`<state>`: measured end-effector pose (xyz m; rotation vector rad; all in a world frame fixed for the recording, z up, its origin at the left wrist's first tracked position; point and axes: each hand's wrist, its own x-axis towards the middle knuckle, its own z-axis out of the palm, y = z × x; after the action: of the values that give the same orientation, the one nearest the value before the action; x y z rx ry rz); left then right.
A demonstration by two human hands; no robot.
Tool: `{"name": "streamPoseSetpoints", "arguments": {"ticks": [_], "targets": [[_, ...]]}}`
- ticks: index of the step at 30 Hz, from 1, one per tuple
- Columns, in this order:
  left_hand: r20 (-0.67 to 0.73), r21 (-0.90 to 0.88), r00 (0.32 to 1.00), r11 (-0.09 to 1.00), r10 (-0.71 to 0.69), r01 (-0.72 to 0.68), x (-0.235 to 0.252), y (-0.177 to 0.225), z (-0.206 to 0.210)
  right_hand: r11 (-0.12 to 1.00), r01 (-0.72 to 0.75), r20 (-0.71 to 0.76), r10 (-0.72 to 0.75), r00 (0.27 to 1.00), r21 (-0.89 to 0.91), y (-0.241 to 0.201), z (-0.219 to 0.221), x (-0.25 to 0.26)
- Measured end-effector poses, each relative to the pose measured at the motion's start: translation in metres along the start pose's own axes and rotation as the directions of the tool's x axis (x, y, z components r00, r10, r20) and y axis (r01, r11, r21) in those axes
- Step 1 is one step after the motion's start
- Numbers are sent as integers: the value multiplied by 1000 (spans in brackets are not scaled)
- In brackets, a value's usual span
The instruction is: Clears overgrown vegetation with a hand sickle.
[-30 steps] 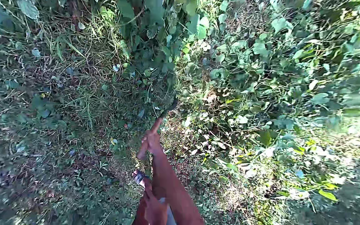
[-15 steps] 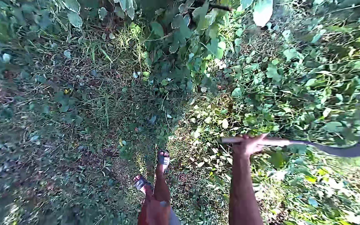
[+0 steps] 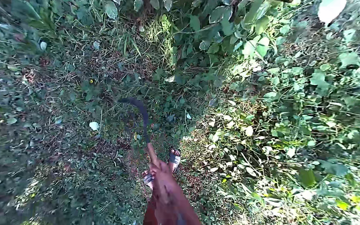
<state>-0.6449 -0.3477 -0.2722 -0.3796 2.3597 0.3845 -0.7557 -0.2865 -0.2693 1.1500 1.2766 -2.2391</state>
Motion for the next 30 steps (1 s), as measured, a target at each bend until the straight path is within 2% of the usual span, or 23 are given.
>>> {"name": "streamPoseSetpoints", "arguments": {"ticks": [1, 2, 4, 5, 6, 7, 9, 11, 12, 13, 14, 15, 17, 18, 19, 20, 22, 24, 27, 29, 30], "targets": [[198, 31, 979, 998, -51, 46, 14, -5, 2, 998, 56, -53, -55, 997, 24, -14, -24, -9], [274, 67, 957, 995, -93, 77, 24, -7, 5, 995, 92, -107, -88, 990, 38, -30, -51, -17], [319, 94, 939, 990, -132, 107, 31, -5, 6, 991, 119, -300, -132, 945, -63, -75, -108, -36], [325, 84, 936, 990, -137, 116, 31, -3, 5, 980, 132, -414, -182, 892, -146, -98, -136, -46], [325, 71, 935, 990, -141, 124, 31, -2, 4, 966, 174, -515, -249, 820, -191, -118, -164, -55], [319, 59, 937, 989, -144, 132, 31, -3, 5, 956, 245, -592, -293, 751, -163, -137, -187, -62], [311, 69, 940, 990, -142, 126, 34, -6, 7, 868, 496, -688, -360, 630, 0, -169, -210, -53], [305, 91, 942, 989, -141, 118, 34, -13, 13, 692, 717, -808, -375, 455, 83, -191, -210, -13], [306, 80, 941, 989, -146, 128, 34, -13, 14, 615, 784, -866, -345, 361, 81, -198, -204, 17], [311, 67, 937, 987, -158, 144, 34, -12, 12, 571, 817, -897, -317, 309, 80, -199, -193, 50], [322, 59, 931, 986, -170, 159, 34, -10, 10, 578, 809, -887, -312, 341, 108, -191, -176, 82], [335, 54, 925, 984, -180, 172, 33, -6, 6, 648, 745, -836, -311, 452, 161, -175, -151, 111], [356, 75, 915, 982, -191, 176, 29, 3, 0, 889, 408, -598, -215, 773, 208, -120, -93, 152], [365, 79, 910, 981, -196, 179, 25, 6, -2, 949, 221, -440, -105, 892, 223, -89, -72, 158], [364, 82, 910, 980, -198, 181, 25, 10, -3, 960, 101, -343, -5, 939, 262, -66, -56, 157], [358, 85, 913, 980, -198, 179, 28, 15, -2, 953, 50, -310, 48, 949, 299, -53, -49, 149], [350, 88, 916, 981, -195, 176, 29, 11, 0, 954, 37, -353, 75, 933, 298, -38, -57, 106], [333, 90, 926, 984, -177, 156, 31, 2, 0, 992, 79, -467, -24, 884, 99, -37, -97, 49], [332, 78, 929, 986, -164, 146, 35, 4, 3, 931, 50, -584, -268, 766, -362, -61, -185, -29], [329, 84, 930, 986, -163, 142, 35, 3, 3, 910, 93, -663, -360, 656, -403, -74, -221, -53], [323, 82, 934, 988, -151, 132, 35, 2, 5, 917, 192, -710, -392, 585, -349, -80, -233, -52]]}}
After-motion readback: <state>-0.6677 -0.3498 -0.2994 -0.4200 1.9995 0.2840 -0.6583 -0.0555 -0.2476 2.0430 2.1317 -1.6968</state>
